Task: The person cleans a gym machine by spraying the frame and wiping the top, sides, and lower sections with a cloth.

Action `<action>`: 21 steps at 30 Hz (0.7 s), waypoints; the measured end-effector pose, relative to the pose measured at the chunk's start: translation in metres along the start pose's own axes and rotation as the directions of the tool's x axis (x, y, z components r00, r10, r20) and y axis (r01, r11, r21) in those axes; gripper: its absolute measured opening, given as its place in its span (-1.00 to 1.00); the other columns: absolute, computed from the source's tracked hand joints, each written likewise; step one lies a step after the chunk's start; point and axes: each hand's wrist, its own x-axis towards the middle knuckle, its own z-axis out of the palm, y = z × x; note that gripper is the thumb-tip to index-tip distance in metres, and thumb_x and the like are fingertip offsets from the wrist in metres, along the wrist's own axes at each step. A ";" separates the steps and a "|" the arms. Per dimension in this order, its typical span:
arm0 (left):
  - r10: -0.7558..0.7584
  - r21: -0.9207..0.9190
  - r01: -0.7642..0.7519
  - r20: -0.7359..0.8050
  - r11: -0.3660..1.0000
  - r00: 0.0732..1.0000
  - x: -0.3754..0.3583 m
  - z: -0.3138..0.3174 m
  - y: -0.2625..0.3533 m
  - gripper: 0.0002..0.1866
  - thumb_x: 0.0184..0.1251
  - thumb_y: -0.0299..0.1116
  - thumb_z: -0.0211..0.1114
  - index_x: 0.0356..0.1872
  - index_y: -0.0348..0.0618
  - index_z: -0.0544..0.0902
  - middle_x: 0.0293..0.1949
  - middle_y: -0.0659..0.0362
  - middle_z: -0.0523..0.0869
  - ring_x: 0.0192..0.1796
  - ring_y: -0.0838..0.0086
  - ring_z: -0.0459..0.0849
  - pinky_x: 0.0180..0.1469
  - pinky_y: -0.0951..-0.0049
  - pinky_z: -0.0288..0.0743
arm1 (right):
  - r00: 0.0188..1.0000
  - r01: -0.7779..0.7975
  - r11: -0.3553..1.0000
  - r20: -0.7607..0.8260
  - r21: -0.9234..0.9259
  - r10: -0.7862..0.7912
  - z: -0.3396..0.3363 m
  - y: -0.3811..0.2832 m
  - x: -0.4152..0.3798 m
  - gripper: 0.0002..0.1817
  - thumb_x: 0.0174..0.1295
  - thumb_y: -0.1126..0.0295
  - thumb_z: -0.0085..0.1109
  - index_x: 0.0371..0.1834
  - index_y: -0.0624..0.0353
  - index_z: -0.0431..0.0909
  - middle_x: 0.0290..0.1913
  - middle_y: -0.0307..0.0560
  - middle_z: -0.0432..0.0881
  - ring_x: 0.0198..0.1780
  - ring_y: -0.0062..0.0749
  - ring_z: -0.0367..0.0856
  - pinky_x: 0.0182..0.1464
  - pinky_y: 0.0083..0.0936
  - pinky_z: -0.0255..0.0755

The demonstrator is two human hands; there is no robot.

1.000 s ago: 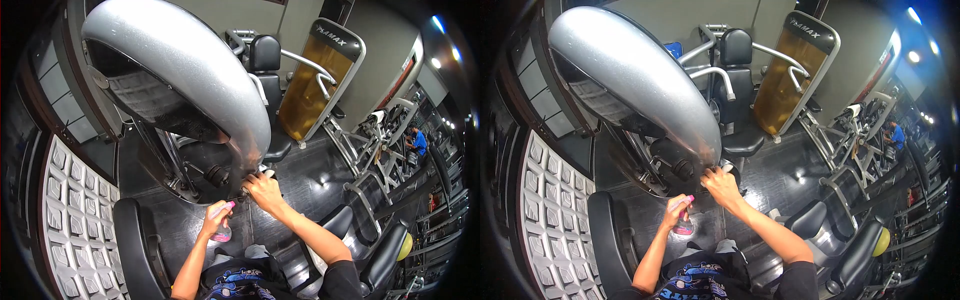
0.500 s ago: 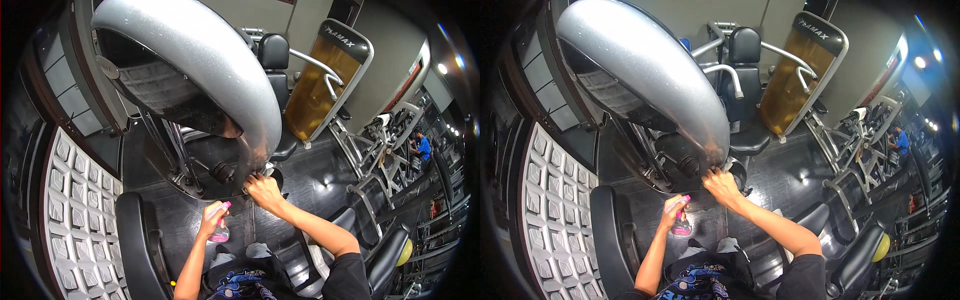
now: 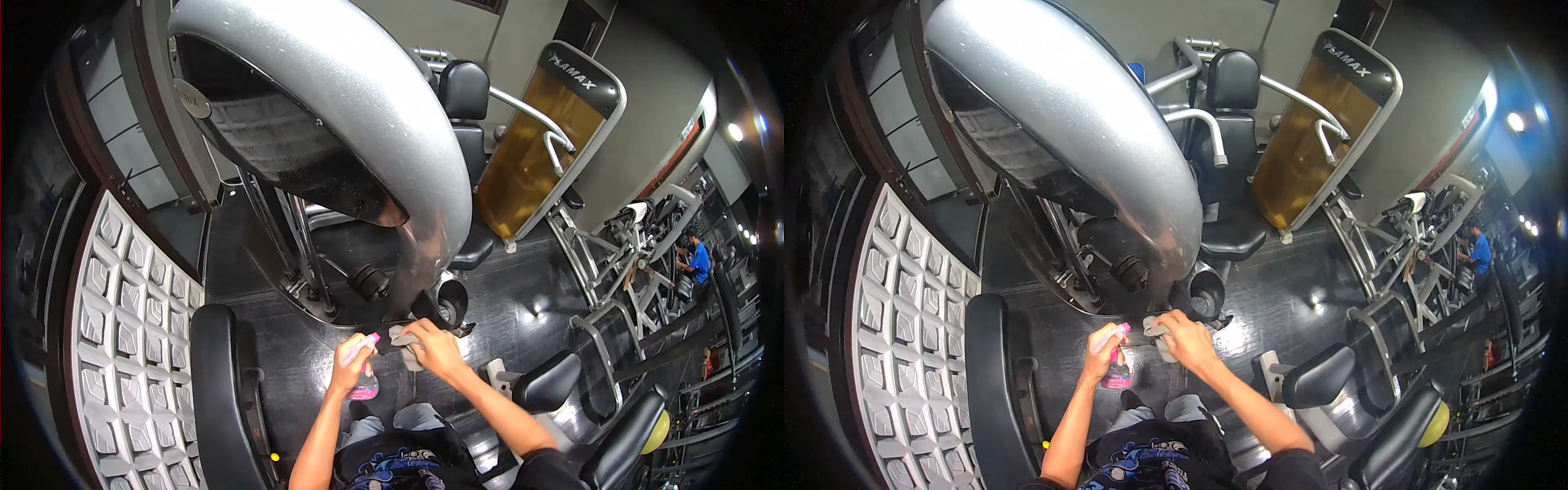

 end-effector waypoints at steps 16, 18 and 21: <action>0.189 0.195 -0.143 -0.242 0.970 0.952 0.026 0.056 0.008 -0.87 0.33 -0.48 0.21 -0.39 -0.33 0.58 -0.44 0.20 0.57 -0.63 0.57 0.57 -0.62 0.54 0.45 | 0.915 -0.194 -0.394 0.311 0.898 0.258 0.028 0.035 -0.078 -0.31 0.25 0.48 0.20 0.46 0.15 0.18 0.27 -0.09 0.49 0.34 -0.32 0.45 0.35 -0.34 0.38; 0.183 0.189 -0.134 -0.273 0.973 0.944 0.027 0.058 0.008 -0.88 0.31 -0.48 0.21 -0.38 -0.34 0.59 -0.45 0.21 0.56 -0.65 0.56 0.57 -0.63 0.53 0.46 | 0.918 -0.244 0.005 0.230 0.970 0.323 0.038 0.038 -0.079 -0.17 0.17 0.62 0.27 0.51 0.14 0.09 0.27 -0.09 0.49 0.33 -0.35 0.45 0.37 -0.36 0.35; 0.196 0.231 -0.131 -0.286 0.964 0.938 0.027 0.060 0.010 -0.87 0.31 -0.47 0.22 -0.38 -0.35 0.59 -0.46 0.20 0.56 -0.66 0.55 0.57 -0.63 0.52 0.45 | 0.922 -0.246 0.042 0.221 0.968 0.319 0.037 0.038 -0.076 -0.25 0.13 0.72 0.28 0.43 0.14 0.25 0.23 -0.11 0.52 0.28 -0.40 0.50 0.34 -0.41 0.38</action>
